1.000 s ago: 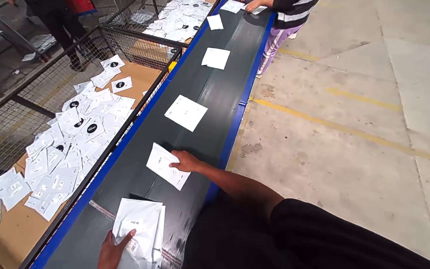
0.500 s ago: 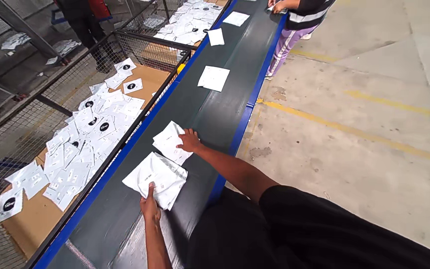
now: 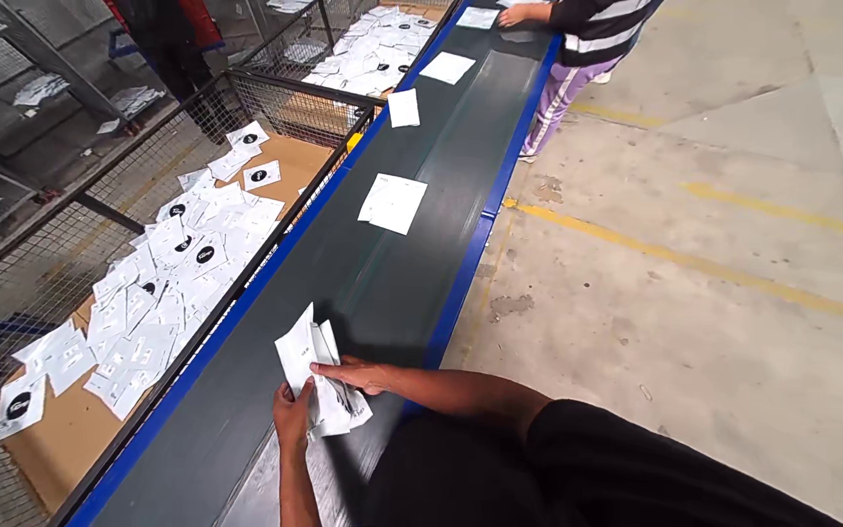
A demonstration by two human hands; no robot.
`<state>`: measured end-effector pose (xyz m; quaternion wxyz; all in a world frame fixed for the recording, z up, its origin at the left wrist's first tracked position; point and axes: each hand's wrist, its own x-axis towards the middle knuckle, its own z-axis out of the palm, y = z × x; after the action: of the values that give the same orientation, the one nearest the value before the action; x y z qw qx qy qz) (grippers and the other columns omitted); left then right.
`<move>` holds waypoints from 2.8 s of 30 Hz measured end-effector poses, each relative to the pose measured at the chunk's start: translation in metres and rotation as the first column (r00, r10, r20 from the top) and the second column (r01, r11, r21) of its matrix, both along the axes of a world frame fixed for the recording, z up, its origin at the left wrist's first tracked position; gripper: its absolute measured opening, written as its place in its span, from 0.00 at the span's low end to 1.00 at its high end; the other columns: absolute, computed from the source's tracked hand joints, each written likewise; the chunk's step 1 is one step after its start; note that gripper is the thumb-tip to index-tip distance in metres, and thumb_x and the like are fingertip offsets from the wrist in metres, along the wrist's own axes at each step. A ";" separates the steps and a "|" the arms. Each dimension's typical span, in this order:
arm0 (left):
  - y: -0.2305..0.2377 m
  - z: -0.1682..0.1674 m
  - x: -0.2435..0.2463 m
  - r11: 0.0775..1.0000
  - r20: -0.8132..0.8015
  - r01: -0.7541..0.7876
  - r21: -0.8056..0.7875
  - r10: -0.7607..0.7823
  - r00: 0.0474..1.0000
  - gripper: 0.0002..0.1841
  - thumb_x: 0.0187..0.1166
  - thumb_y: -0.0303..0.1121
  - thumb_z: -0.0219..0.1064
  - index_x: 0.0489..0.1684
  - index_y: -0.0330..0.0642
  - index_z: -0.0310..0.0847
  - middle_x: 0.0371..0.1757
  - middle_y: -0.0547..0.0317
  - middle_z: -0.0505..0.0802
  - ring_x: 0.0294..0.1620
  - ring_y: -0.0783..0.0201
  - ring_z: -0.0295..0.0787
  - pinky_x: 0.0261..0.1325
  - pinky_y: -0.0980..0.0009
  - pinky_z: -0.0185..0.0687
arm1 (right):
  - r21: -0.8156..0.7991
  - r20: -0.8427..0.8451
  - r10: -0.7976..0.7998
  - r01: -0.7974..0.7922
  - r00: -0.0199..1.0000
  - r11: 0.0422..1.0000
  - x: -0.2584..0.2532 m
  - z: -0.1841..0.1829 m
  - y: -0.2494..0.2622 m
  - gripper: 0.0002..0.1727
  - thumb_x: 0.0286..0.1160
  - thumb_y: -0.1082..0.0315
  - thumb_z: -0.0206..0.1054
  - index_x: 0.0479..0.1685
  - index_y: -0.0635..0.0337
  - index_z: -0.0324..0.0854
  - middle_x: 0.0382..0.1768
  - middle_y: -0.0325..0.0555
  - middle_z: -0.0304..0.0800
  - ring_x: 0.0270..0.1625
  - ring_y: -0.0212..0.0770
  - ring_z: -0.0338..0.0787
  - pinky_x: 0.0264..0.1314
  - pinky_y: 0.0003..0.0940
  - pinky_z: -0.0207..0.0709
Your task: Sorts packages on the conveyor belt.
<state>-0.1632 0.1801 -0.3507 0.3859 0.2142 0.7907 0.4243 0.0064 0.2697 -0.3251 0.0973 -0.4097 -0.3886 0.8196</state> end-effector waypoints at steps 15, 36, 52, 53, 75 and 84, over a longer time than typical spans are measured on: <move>0.106 0.023 0.039 0.937 0.035 0.297 0.182 -0.308 0.951 0.43 0.62 0.43 0.86 0.77 0.34 0.67 0.63 0.40 0.88 0.63 0.54 0.89 0.67 0.52 0.87 | 0.352 0.271 -0.293 0.189 0.917 0.917 0.056 0.001 0.071 0.37 0.57 0.48 0.85 0.64 0.62 0.80 0.54 0.51 0.93 0.57 0.43 0.93 0.65 0.47 0.87; 0.085 0.015 -0.037 0.938 0.242 0.342 -0.051 -0.321 0.916 0.34 0.69 0.50 0.81 0.64 0.31 0.82 0.47 0.41 0.96 0.47 0.49 0.97 0.55 0.49 0.94 | -0.116 0.220 -0.449 0.481 0.866 0.869 -0.002 -0.006 0.044 0.40 0.63 0.53 0.84 0.77 0.55 0.72 0.58 0.55 0.92 0.58 0.50 0.94 0.61 0.53 0.89; 0.187 0.031 -0.072 0.936 0.189 0.291 0.195 -0.328 0.926 0.38 0.76 0.51 0.75 0.80 0.37 0.69 0.58 0.47 0.94 0.54 0.56 0.95 0.60 0.55 0.93 | 0.270 0.120 -0.389 0.347 0.913 0.898 -0.057 0.016 0.169 0.34 0.60 0.64 0.85 0.70 0.59 0.78 0.58 0.51 0.92 0.60 0.44 0.92 0.66 0.48 0.87; 0.206 0.030 -0.078 0.935 0.170 0.290 0.202 -0.325 0.930 0.38 0.76 0.53 0.74 0.80 0.38 0.69 0.59 0.47 0.94 0.55 0.56 0.95 0.60 0.55 0.93 | 0.291 0.149 -0.411 0.357 0.899 0.888 -0.064 0.017 0.184 0.34 0.59 0.62 0.85 0.69 0.58 0.79 0.59 0.52 0.91 0.61 0.45 0.91 0.66 0.50 0.86; 0.080 0.013 -0.068 0.993 0.437 -0.007 0.121 -0.048 0.898 0.31 0.71 0.35 0.81 0.72 0.33 0.76 0.53 0.42 0.95 0.50 0.50 0.96 0.56 0.52 0.95 | 0.214 0.130 -0.032 0.003 0.991 0.977 -0.055 -0.014 0.090 0.30 0.69 0.54 0.80 0.68 0.59 0.79 0.55 0.46 0.94 0.57 0.38 0.94 0.66 0.41 0.87; 0.184 0.022 -0.057 0.976 0.319 -0.056 0.209 -0.014 0.948 0.36 0.71 0.48 0.80 0.73 0.34 0.75 0.57 0.44 0.94 0.56 0.53 0.94 0.61 0.52 0.92 | 0.750 0.495 -0.144 -0.338 0.857 0.569 -0.066 0.015 0.208 0.43 0.58 0.32 0.75 0.72 0.49 0.84 0.85 0.54 0.70 0.90 0.58 0.60 0.81 0.71 0.61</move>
<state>-0.2205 0.3645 -0.3285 0.4783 0.1747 0.6698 0.5404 -0.0595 0.4776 -0.3102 0.1225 -0.4939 -0.7552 0.4132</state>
